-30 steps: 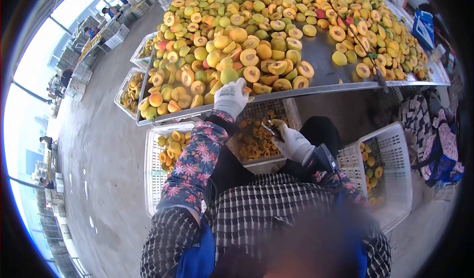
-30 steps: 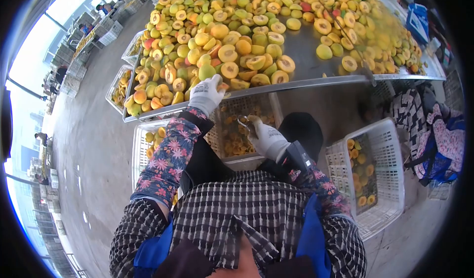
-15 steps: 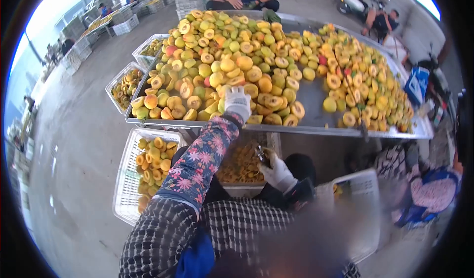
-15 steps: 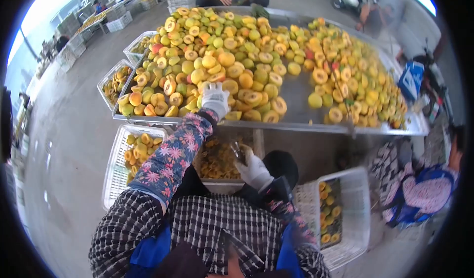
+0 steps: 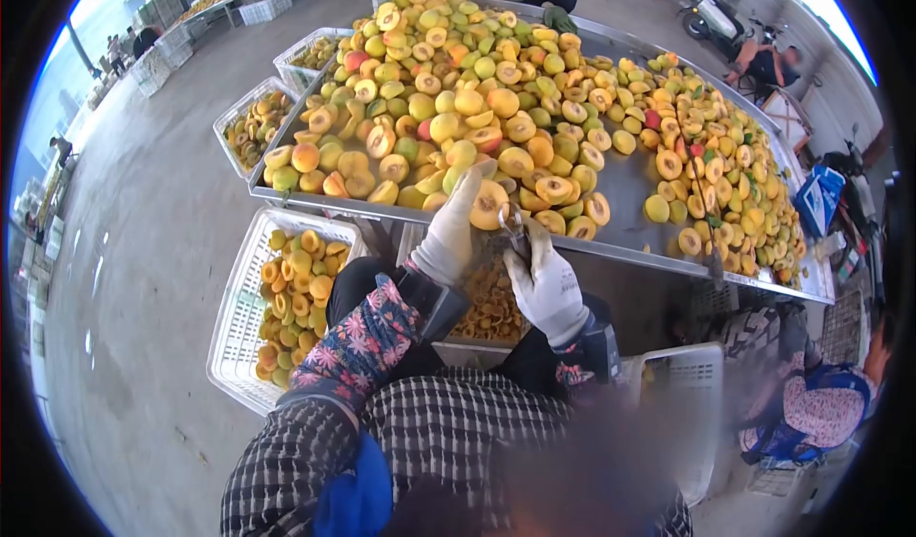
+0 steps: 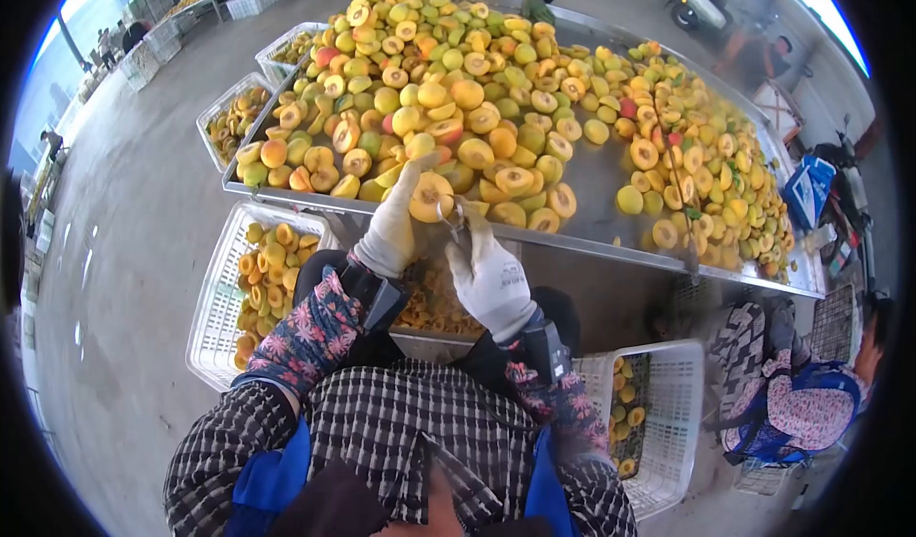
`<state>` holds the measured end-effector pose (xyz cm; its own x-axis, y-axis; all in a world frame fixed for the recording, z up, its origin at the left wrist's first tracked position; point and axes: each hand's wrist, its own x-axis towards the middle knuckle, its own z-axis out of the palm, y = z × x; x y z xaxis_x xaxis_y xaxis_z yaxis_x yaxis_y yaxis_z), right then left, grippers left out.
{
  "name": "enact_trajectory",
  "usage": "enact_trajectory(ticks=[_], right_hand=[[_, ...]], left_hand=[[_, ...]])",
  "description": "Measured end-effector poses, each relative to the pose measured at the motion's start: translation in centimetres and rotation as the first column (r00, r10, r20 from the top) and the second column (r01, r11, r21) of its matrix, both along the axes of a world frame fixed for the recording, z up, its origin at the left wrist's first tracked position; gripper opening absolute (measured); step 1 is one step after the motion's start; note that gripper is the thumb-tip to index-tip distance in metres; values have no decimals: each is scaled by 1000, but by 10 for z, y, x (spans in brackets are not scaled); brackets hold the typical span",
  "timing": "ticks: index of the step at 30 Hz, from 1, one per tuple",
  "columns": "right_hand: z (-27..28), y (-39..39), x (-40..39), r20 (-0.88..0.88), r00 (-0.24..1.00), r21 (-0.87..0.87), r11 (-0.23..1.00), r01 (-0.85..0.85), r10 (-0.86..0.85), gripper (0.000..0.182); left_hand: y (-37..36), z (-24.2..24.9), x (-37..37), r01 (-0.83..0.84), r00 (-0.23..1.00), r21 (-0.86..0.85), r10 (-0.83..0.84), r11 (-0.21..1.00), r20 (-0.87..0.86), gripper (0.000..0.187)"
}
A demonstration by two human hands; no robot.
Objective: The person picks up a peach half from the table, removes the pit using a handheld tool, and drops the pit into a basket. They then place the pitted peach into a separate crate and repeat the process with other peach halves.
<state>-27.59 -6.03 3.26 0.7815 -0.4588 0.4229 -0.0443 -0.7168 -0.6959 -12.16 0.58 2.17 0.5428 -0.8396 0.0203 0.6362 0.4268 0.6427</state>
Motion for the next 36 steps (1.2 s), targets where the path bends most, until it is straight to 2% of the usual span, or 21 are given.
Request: enact_trajectory(ticks=[1, 2, 5, 7, 8, 11, 14, 17, 18, 21, 22, 25, 26, 27, 29, 30, 33, 34, 36], right_hand=[[1, 1, 5, 7, 1000, -63, 998, 7, -7, 43], [-1, 3, 8, -25, 999, -100, 995, 26, -29, 41], [-10, 7, 14, -119, 989, -195, 979, 60, -85, 36], [-13, 9, 15, -171, 979, -232, 970, 72, -114, 35], [-15, 7, 14, -261, 959, -209, 976, 53, -108, 37], [-17, 2, 8, -350, 936, -224, 974, -45, -37, 38], [-21, -5, -1, -359, 933, -299, 948, -108, -7, 39], [-23, -10, -9, -429, 902, -218, 963, -160, 53, 43], [-28, -10, -9, -404, 910, -136, 977, -163, 95, 45], [-31, -8, -7, -159, 978, 56, 991, -125, 133, 43], [-31, -7, -4, -82, 987, 148, 981, -128, 141, 37], [-49, 0, 2, 14, 993, 21, 993, -117, 116, 34], [-49, 7, 1, 71, 994, -29, 997, -78, 80, 32], [-41, 8, -1, -74, 989, 177, 978, -114, 129, 29], [-32, 8, -6, -160, 978, 73, 990, -123, 133, 27], [-29, 7, -9, -221, 965, 90, 988, -122, 139, 26], [-38, 0, -12, -211, 963, 110, 983, -147, 168, 26], [-43, -2, -12, -194, 965, 143, 978, -153, 179, 25], [-53, 0, -10, -65, 982, 132, 977, -166, 175, 25]], left_hand=[[1, -2, -2, -6, 1000, -11, 6, 1000, 23, 47], [0, -6, -2, -48, 994, 67, 42, 997, 97, 52], [2, -3, -7, -165, 966, 163, 126, 973, 225, 53], [2, -4, -8, -163, 968, 183, 121, 970, 222, 54], [2, -6, -8, -161, 969, 195, 117, 968, 219, 55], [0, -12, -3, -145, 962, 267, 72, 953, 263, 60], [2, -21, 2, -58, 940, 312, -54, 948, 337, 64], [4, -26, 12, 86, 864, 480, -305, 873, 400, 66], [6, -25, 13, 34, 843, 529, -308, 848, 440, 64], [6, -32, 2, -115, 865, 214, -8, 970, 501, 60], [10, -29, -6, -179, 766, 90, 81, 980, 637, 57], [6, -37, -18, -426, 510, 24, 218, 904, 832, 55], [5, -39, -15, -392, 644, 120, 178, 912, 744, 59], [8, -37, -11, -319, 729, 188, 114, 929, 675, 61], [11, -26, -8, -159, 864, 292, -10, 943, 503, 67], [8, -29, -6, -147, 869, 334, -40, 931, 493, 75], [10, -24, 0, 50, 889, 427, -235, 903, 393, 76], [7, -31, -1, 30, 909, 383, -185, 923, 375, 76], [2, -29, -19, -77, 979, 248, 26, 966, 203, 73]])
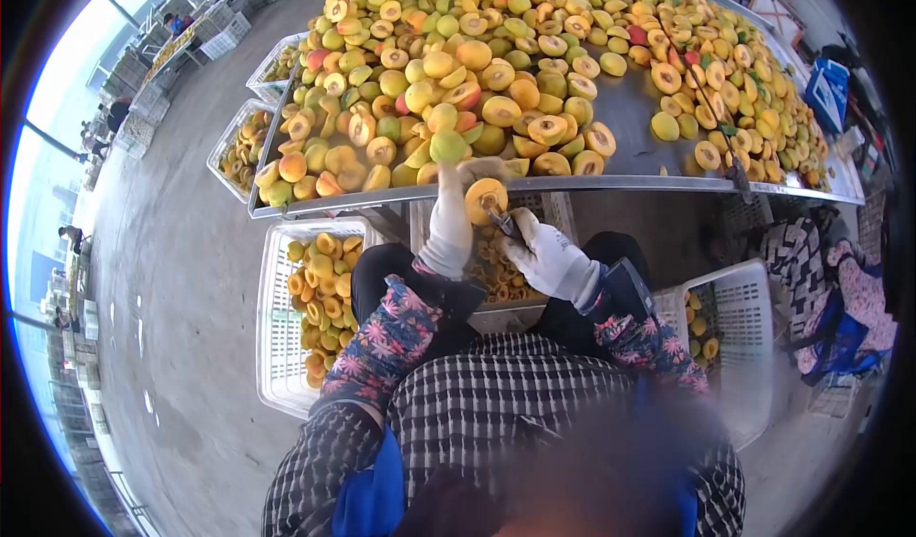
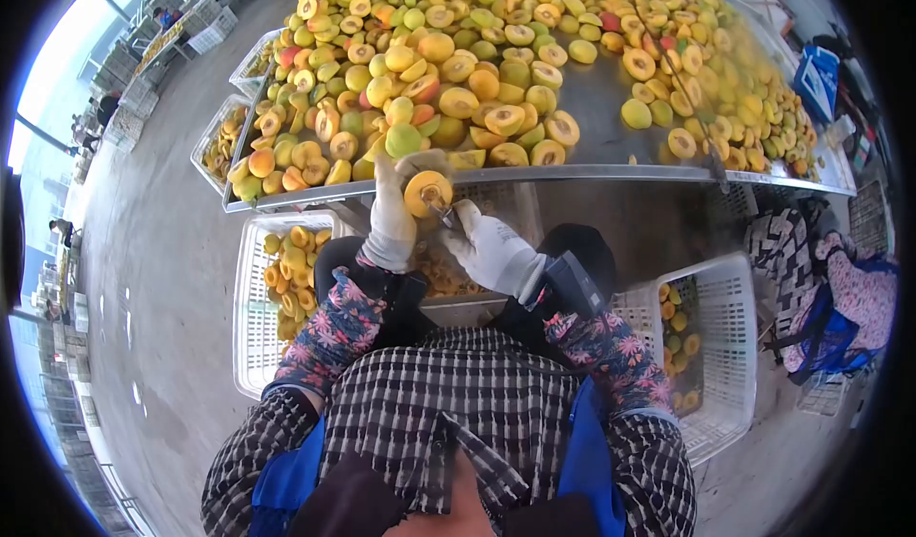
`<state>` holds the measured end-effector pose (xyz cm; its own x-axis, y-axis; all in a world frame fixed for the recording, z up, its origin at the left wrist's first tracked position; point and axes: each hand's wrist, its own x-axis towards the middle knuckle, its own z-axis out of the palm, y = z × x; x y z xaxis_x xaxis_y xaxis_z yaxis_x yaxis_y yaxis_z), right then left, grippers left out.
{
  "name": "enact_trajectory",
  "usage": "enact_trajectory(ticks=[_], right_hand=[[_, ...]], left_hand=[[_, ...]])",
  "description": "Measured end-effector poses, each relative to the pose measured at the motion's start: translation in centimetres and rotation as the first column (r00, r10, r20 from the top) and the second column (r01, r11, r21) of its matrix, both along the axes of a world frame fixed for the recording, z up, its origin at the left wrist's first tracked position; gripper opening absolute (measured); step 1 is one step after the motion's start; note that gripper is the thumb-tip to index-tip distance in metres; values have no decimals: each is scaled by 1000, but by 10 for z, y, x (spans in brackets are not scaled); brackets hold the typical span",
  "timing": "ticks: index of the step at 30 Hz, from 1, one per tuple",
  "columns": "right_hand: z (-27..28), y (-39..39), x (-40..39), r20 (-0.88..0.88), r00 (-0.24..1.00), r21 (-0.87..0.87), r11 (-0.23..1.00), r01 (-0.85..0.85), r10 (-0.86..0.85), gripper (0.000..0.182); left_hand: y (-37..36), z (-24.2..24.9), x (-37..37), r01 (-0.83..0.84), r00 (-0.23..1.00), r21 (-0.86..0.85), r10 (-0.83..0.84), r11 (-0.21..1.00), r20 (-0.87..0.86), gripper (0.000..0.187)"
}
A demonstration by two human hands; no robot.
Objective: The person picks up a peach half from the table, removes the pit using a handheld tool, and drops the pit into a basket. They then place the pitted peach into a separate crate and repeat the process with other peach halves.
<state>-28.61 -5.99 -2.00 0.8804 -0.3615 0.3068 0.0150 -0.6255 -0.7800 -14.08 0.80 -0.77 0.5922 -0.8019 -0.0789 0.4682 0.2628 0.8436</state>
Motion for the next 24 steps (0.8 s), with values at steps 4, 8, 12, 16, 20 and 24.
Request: enact_trajectory(ticks=[4, 8, 12, 16, 20, 24], right_hand=[[1, 4, 0, -84, 994, 141, 989, -52, 64, 27], [-6, -6, -6, -208, 968, 6, 990, -144, 142, 35], [-13, 16, -2, 68, 981, 620, 762, -186, 184, 22], [11, 23, -1, -46, 987, 998, -35, 52, 156, 23], [9, 6, -18, 238, 935, 939, -307, -153, 262, 24], [-50, -5, -22, -120, 987, 672, 740, 2, 106, 26]], left_hand=[[9, 8, -5, -40, 998, 13, 41, 999, -48, 68], [10, 17, 3, 160, 984, 211, -172, 964, 39, 64], [5, 8, 8, 224, 968, 102, -208, 969, -142, 61], [-9, 12, -6, 50, 949, 9, -45, 999, -313, 59], [-10, -14, 17, -30, 984, 35, 36, 999, -172, 50], [29, -4, 65, -300, 855, 217, 162, 929, 493, 37]])
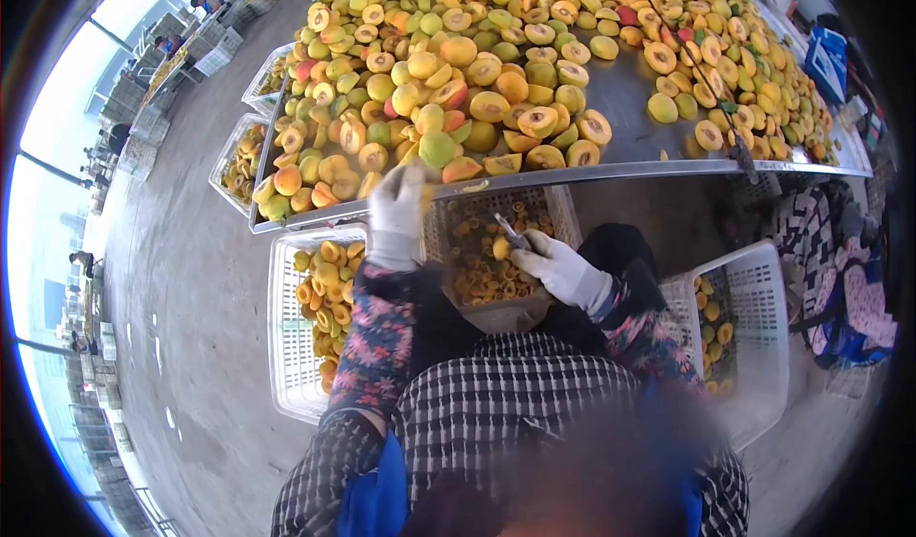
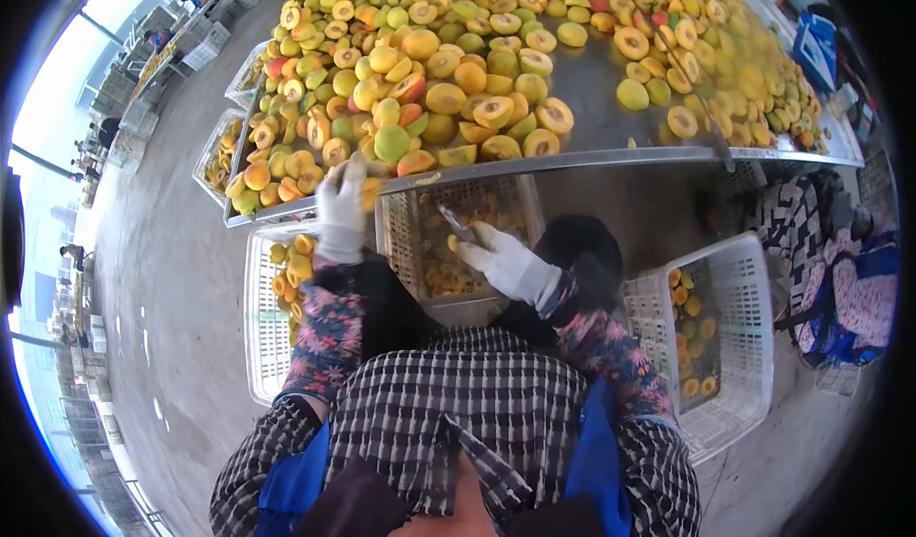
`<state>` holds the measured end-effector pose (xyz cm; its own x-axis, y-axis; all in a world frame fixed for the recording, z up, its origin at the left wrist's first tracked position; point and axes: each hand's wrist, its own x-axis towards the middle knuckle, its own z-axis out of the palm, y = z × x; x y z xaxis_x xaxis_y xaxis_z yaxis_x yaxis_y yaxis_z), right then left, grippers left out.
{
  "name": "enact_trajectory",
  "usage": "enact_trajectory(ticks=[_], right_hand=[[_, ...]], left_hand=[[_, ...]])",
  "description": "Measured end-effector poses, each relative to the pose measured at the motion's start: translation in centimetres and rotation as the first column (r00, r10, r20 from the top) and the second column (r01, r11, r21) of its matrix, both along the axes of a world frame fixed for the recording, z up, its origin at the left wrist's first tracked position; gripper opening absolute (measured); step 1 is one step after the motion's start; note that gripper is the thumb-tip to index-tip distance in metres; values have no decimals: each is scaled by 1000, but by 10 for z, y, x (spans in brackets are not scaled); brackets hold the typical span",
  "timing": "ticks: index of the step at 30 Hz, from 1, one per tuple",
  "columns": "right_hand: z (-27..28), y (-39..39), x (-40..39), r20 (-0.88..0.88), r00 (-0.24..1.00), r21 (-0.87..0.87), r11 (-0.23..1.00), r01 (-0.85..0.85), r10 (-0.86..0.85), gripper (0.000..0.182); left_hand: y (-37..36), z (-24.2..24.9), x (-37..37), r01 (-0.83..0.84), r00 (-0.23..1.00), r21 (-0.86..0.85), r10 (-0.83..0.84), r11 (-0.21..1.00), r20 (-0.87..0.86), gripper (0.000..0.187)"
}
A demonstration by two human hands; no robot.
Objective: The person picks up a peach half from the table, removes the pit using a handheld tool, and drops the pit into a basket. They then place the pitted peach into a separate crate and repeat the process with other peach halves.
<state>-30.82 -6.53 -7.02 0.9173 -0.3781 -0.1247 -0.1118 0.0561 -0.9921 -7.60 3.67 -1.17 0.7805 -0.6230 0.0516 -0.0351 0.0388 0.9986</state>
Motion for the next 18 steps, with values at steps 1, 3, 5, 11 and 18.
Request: enact_trajectory(ticks=[1, 3, 5, 11, 18], right_hand=[[-2, -4, -10, -32, 999, -198, 980, -14, 8, 27], [5, -7, -20, -80, 997, -357, 933, -38, 11, 28], [16, -6, -22, -114, 993, -300, 952, -52, 19, 28], [23, 4, -3, -144, 989, -238, 971, -6, -30, 28], [9, -4, -16, 76, 983, -729, 682, -57, 164, 20]], left_hand=[[13, 3, 20, -70, 966, 196, 17, 978, 258, 39], [42, 27, 43, -332, 774, 511, -80, 793, 628, 42], [45, 38, 51, -552, 525, 478, -161, 684, 836, 48], [-45, 8, 34, -193, 524, 397, -248, 898, 815, 55], [-67, -7, 42, -105, 767, 331, -135, 938, 627, 51]])
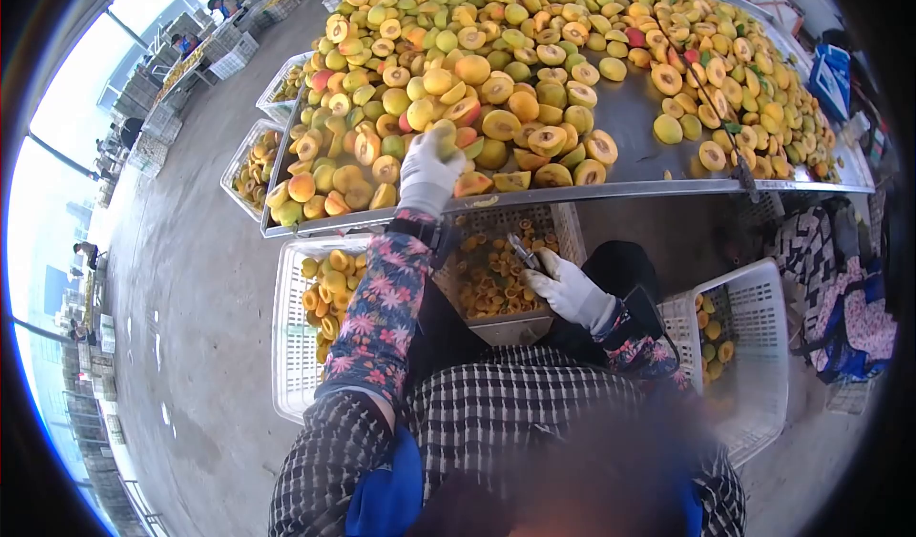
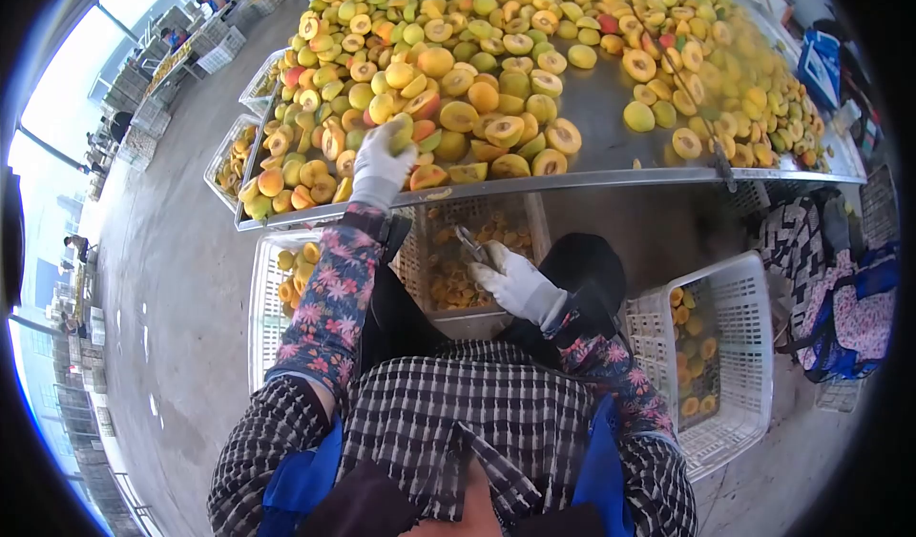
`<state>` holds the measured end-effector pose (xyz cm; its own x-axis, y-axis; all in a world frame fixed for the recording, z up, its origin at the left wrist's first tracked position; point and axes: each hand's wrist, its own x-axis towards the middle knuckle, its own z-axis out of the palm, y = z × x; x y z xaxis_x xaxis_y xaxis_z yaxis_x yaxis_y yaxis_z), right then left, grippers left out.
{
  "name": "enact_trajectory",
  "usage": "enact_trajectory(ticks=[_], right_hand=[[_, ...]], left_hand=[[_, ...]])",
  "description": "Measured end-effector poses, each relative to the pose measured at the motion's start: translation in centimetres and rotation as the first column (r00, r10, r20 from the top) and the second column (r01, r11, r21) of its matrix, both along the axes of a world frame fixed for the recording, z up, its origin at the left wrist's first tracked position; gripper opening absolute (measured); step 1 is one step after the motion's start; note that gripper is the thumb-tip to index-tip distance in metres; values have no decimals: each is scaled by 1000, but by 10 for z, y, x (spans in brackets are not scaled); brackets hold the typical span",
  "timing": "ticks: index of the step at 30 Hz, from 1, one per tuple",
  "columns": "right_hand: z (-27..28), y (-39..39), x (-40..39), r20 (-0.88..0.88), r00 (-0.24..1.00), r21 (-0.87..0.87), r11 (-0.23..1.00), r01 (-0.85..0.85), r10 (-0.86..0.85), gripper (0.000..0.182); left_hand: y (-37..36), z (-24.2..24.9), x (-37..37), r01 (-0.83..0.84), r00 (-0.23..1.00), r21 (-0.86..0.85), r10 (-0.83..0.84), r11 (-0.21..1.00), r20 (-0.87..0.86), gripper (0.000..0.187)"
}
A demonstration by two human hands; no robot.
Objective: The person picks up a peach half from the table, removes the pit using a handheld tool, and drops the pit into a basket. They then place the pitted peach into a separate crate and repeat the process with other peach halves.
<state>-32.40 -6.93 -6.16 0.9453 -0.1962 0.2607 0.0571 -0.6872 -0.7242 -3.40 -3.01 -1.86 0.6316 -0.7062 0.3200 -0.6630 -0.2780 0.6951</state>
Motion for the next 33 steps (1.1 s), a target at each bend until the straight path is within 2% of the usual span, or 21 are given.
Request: enact_trajectory(ticks=[1, 2, 3, 4, 5, 6, 9, 10, 14, 17, 20, 23, 26, 29, 32, 33], right_hand=[[0, -1, 1, 11, 1000, 10, 1000, 25, -25, 20], [1, -1, 1, 20, 999, 25, 999, 49, -49, 19], [6, 1, 1, 27, 997, 41, 997, 69, -70, 19], [11, 3, 5, 61, 991, 57, 992, 113, -117, 21], [18, 5, 11, 90, 983, 75, 985, 155, -162, 24], [28, 6, 17, 95, 975, 100, 976, 191, -201, 27], [63, 9, 37, 59, 951, 183, 939, 290, -305, 38], [63, 9, 44, 119, 932, 138, 936, 325, -341, 42], [60, 13, 57, 98, 907, 65, 912, 404, -409, 32], [57, 17, 58, 170, 892, 145, 906, 397, -418, 33], [61, 19, 55, 176, 891, 116, 907, 404, -419, 35], [60, 21, 49, 96, 909, -103, 904, 415, -406, 35], [64, 25, 43, 7, 919, -143, 910, 390, -393, 30], [62, 28, 48, 74, 934, 121, 933, 339, -349, 34], [63, 32, 44, 14, 965, 380, 894, 237, -262, 32], [62, 31, 43, 8, 958, 261, 925, 275, -287, 32]], left_hand=[[1, -1, 4, -10, 989, -138, -11, 990, -149, 51], [2, -5, 5, -102, 785, -353, -143, 930, -602, 47], [7, 2, -3, -171, 554, -449, -291, 877, -780, 45], [16, 17, -17, -271, 273, -508, -441, 818, -855, 43], [24, 30, -32, -389, -23, -522, -575, 759, -818, 43], [30, 38, -45, -404, -143, -509, -602, 760, -785, 48], [32, 34, -67, -380, -154, -515, -602, 768, -784, 45], [31, 32, -72, -378, -122, -499, -576, 780, -808, 49], [28, 30, -97, -370, 99, -540, -546, 756, -832, 56], [30, 36, -109, -381, 240, -540, -483, 751, -842, 58], [32, 39, -111, -349, 253, -531, -468, 772, -847, 59], [35, 47, -115, -369, 234, -523, -467, 769, -853, 60], [39, 40, -112, -300, 330, -522, -427, 798, -842, 59], [37, 39, -114, -299, 418, -531, -392, 792, -820, 57], [36, 38, -117, -291, 509, -531, -341, 796, -791, 57], [37, 41, -120, -301, 482, -517, -339, 802, -808, 57]])
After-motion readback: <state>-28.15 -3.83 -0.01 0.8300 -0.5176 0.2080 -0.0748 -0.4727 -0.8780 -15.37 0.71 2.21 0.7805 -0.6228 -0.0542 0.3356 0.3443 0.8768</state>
